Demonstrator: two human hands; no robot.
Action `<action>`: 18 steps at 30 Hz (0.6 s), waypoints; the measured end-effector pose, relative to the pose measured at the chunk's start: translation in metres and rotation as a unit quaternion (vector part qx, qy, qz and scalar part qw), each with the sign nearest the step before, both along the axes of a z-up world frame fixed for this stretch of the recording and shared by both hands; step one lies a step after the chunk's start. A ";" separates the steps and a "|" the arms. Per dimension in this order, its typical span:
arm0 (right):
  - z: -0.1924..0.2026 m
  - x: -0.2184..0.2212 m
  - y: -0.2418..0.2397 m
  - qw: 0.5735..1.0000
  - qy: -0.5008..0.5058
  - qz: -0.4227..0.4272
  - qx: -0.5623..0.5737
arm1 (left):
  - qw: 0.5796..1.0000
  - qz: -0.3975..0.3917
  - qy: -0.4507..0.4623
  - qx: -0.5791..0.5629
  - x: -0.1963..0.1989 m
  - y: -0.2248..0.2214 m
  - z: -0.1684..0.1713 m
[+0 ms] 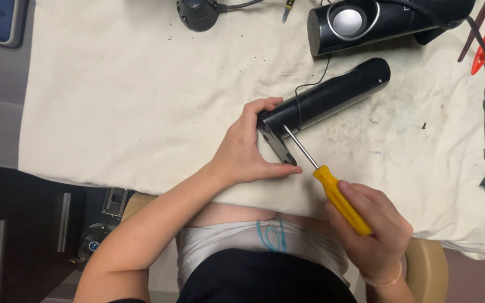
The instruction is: Unscrewing the casing of a black speaker using a yellow-handled screwdriver on a repair bench.
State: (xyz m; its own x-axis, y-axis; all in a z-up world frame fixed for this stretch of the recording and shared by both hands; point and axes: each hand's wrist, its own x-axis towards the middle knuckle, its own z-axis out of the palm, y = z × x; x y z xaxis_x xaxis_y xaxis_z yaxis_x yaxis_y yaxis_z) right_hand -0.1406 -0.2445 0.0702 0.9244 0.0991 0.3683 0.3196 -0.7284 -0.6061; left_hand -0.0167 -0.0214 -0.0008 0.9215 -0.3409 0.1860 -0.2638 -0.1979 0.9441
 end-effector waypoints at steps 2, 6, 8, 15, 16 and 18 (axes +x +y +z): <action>-0.003 -0.002 -0.007 0.998 -0.013 0.006 -0.060 | 0.999 -0.011 -0.019 0.029 -0.001 0.000 0.001; -0.013 -0.007 -0.032 0.957 -0.062 0.040 -0.280 | 0.996 -0.005 -0.059 0.066 -0.005 -0.006 -0.001; -0.011 -0.004 -0.037 0.956 -0.053 0.069 -0.279 | 0.995 -0.001 -0.062 0.074 -0.007 -0.008 -0.001; -0.002 -0.001 -0.035 0.937 0.322 -0.117 0.064 | 0.987 0.020 -0.126 0.100 -0.011 -0.013 -0.014; -0.002 0.001 -0.037 0.937 0.322 -0.116 0.065 | 0.987 0.020 -0.126 0.101 -0.009 -0.013 -0.015; -0.003 0.000 -0.039 0.989 0.083 0.056 -0.110 | 0.986 0.027 -0.139 0.092 -0.007 -0.013 -0.016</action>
